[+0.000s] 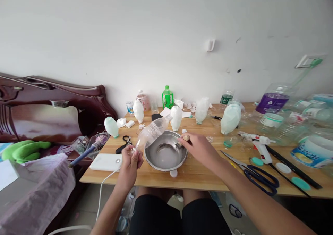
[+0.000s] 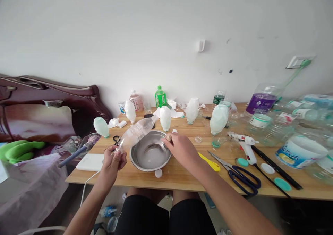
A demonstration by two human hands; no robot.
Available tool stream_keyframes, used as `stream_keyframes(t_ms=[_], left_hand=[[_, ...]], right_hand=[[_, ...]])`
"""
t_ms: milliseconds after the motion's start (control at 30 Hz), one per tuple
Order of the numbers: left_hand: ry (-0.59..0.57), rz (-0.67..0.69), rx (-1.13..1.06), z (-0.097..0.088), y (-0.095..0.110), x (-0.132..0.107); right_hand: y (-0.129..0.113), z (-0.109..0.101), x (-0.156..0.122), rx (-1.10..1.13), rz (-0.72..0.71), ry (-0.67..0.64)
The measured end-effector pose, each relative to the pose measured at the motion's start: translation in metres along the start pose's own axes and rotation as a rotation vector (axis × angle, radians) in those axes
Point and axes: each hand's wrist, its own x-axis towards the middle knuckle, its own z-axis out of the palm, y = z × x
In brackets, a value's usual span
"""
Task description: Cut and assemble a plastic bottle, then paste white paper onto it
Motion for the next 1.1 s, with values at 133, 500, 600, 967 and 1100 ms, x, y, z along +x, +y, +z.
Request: stream_keyframes(t_ms=[133, 500, 600, 967, 1100], left_hand=[[0.031, 0.046, 0.010, 0.004, -0.006, 0.006], [0.113, 0.195, -0.085, 0.021, -0.037, 0.027], [0.096, 0.195, -0.093, 0.021, -0.040, 0.029], [0.137, 0.194, -0.054, 0.009, -0.037, 0.033], [0.160, 0.146, -0.016, 0.010, -0.037, 0.031]], right_hand=[[0.008, 0.020, 0.024, 0.047, -0.031, -0.046], [-0.022, 0.051, 0.033, 0.324, -0.142, -0.330], [-0.023, 0.045, 0.033, 0.369, -0.132, -0.399], [0.011, 0.018, 0.005, 0.822, 0.444, 0.096], [0.010, 0.016, -0.023, 0.886, 0.432, 0.089]])
